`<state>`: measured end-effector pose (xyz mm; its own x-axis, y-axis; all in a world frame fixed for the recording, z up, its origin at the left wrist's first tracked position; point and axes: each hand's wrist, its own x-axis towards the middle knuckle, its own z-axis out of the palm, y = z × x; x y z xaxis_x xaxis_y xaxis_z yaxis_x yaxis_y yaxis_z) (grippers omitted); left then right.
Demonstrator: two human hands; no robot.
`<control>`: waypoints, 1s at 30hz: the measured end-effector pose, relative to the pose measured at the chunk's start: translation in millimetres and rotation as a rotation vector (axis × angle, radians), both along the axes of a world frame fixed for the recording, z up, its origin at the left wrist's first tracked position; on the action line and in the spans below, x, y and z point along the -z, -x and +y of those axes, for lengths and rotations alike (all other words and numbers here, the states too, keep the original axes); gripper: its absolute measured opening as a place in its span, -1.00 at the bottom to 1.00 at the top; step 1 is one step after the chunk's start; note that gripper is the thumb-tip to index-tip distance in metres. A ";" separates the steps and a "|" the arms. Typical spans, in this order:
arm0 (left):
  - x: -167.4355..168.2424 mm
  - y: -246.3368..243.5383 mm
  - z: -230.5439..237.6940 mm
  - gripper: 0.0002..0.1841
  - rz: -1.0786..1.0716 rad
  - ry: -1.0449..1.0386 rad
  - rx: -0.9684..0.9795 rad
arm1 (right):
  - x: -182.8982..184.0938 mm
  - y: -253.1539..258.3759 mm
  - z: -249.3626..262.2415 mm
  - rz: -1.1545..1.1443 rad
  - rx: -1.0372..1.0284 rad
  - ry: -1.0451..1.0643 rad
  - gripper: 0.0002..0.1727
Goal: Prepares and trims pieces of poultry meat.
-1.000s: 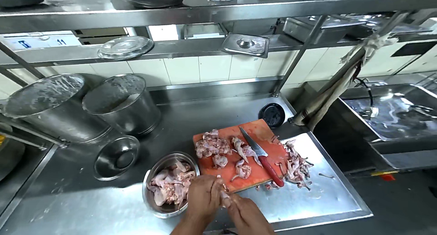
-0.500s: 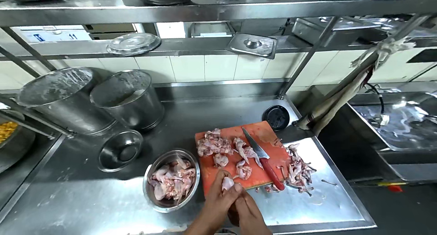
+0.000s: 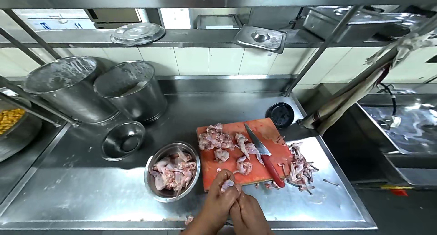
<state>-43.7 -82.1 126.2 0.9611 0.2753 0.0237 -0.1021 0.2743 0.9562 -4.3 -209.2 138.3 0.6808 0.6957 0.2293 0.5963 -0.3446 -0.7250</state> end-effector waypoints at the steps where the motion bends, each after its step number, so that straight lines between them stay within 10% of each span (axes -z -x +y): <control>1: -1.8 0.5 -0.6 -0.90 -0.017 -0.044 -0.052 | 0.1 0.8 0.3 -0.001 -0.005 -0.012 -0.60; 16: -26.0 -4.0 19.8 -0.81 0.493 0.251 -0.093 | 14.0 -8.2 5.7 0.203 -0.114 -0.066 -0.59; 23: 1.6 -0.6 16.3 -0.66 0.246 -0.073 -0.042 | 24.0 -22.8 1.4 0.681 -0.126 -0.026 -0.46; 30: 12.4 1.1 18.3 -0.61 0.174 -0.498 0.047 | 9.2 -38.7 -3.5 1.133 -0.212 -0.105 -0.83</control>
<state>-44.8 -63.8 113.8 0.9735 0.2277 -0.0204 0.0711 -0.2166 0.9737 34.3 -212.7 129.1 0.4049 0.8341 -0.3746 -0.3750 -0.2222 -0.9000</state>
